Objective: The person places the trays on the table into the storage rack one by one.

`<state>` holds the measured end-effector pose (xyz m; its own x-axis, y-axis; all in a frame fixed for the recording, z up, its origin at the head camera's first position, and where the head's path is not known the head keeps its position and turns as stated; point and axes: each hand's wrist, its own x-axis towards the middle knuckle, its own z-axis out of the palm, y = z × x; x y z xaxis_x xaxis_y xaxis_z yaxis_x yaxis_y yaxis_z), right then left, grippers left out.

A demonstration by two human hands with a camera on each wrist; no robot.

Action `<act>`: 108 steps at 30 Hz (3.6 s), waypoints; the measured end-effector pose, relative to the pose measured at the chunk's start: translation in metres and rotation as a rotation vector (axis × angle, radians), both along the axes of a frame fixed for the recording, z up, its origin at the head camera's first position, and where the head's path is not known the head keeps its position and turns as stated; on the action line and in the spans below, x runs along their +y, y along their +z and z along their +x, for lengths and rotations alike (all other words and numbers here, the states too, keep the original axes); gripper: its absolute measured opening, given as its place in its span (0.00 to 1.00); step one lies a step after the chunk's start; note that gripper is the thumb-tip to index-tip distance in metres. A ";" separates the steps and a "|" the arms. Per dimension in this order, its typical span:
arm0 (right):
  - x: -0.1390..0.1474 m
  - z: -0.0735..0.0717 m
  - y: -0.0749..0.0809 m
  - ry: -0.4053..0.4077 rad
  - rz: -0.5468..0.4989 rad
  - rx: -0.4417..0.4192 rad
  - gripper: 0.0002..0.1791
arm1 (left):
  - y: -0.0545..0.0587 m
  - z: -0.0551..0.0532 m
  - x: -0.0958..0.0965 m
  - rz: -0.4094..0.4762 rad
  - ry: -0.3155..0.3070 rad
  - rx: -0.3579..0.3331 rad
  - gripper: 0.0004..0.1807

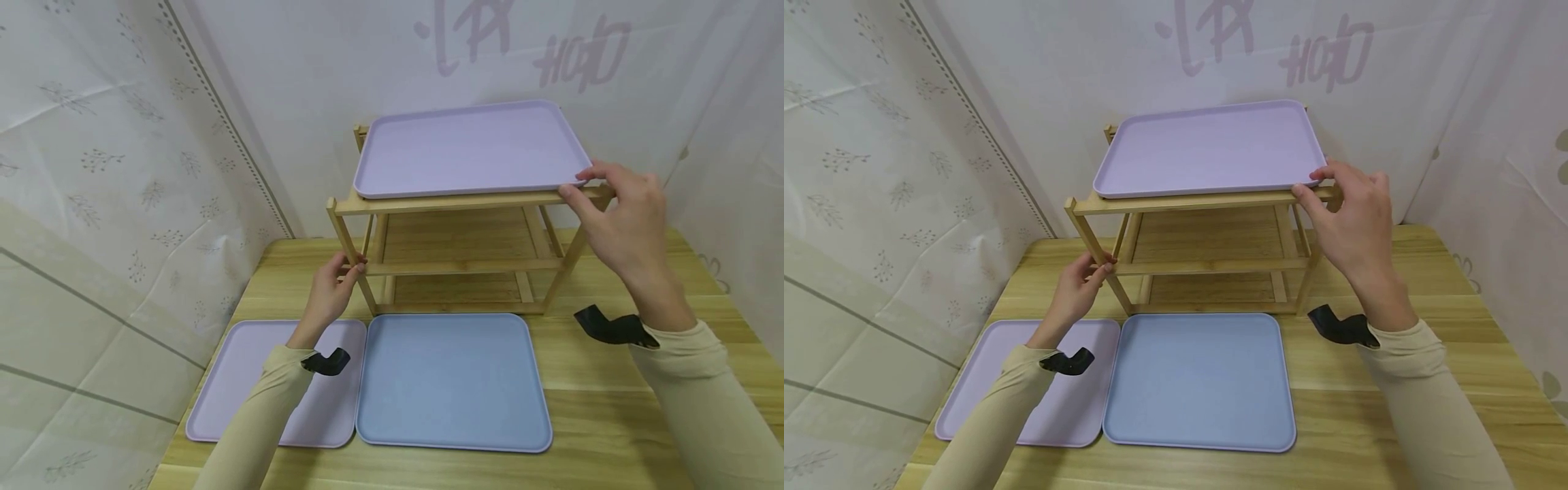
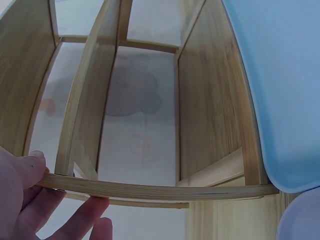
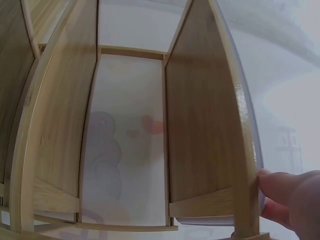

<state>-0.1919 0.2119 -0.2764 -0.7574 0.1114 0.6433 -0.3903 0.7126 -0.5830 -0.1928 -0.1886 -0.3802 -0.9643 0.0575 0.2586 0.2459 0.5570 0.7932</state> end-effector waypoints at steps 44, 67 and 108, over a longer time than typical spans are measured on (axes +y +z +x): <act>0.016 0.072 -0.163 0.402 0.010 -0.816 0.21 | 0.006 0.002 -0.005 -0.029 0.024 -0.002 0.11; -0.002 0.090 -0.192 0.409 0.173 -0.873 0.15 | 0.003 0.002 -0.007 -0.035 0.028 0.009 0.10; 0.001 0.105 -0.195 0.414 -0.329 -1.101 0.26 | 0.004 0.002 -0.007 -0.019 0.019 0.016 0.11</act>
<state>-0.0872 0.2128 -0.4719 -0.8967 -0.2310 -0.3775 0.2633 0.4073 -0.8745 -0.1908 -0.1952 -0.3761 -0.9609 0.0440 0.2734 0.2478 0.5771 0.7782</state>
